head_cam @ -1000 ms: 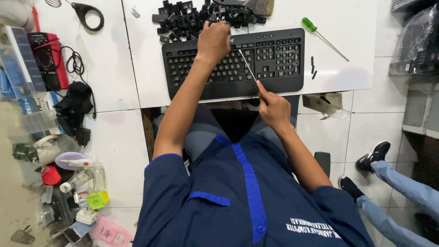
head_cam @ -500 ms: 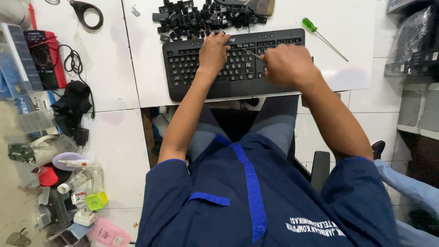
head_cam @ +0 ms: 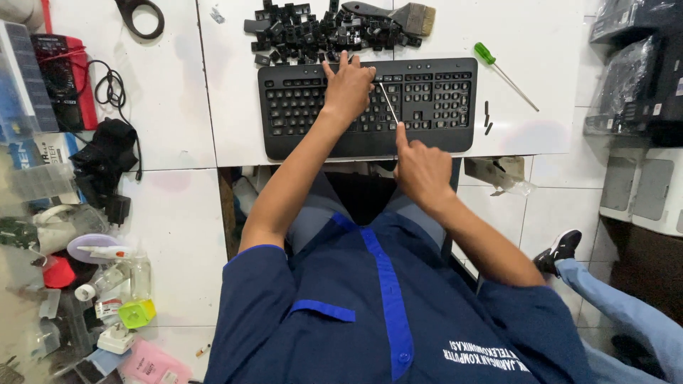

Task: Removing individual keys from a computer keyboard using a flathead screwdriver as a prying tool.

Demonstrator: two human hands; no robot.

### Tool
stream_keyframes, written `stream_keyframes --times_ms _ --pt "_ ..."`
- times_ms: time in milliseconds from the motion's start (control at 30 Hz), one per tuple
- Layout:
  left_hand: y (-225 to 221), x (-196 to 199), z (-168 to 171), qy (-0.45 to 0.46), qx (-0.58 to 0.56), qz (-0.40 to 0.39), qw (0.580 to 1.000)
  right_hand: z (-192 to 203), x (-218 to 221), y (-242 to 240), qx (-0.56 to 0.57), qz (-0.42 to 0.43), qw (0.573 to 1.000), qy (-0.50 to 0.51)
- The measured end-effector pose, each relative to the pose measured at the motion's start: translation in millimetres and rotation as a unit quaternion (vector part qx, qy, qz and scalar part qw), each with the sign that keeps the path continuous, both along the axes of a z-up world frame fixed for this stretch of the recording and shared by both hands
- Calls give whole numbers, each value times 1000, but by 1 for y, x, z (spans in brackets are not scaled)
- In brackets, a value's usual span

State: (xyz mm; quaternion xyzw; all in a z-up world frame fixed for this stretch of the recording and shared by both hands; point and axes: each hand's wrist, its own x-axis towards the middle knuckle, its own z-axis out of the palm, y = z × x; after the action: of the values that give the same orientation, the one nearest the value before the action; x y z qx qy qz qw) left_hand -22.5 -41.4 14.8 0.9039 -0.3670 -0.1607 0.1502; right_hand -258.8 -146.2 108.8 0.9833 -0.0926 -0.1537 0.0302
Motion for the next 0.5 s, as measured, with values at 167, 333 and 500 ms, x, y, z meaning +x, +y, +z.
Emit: stream_keyframes --times_ms 167,333,500 --pt "-14 0 -52 -116 -38 -49 991 -109 -50 7 -23 -2 975 -219" --pt "-20 0 -52 -132 -31 -50 990 -148 -55 8 9 -12 933 -360" --pt "-20 -4 -49 -123 -25 -56 991 -155 -56 10 94 -33 910 -401"
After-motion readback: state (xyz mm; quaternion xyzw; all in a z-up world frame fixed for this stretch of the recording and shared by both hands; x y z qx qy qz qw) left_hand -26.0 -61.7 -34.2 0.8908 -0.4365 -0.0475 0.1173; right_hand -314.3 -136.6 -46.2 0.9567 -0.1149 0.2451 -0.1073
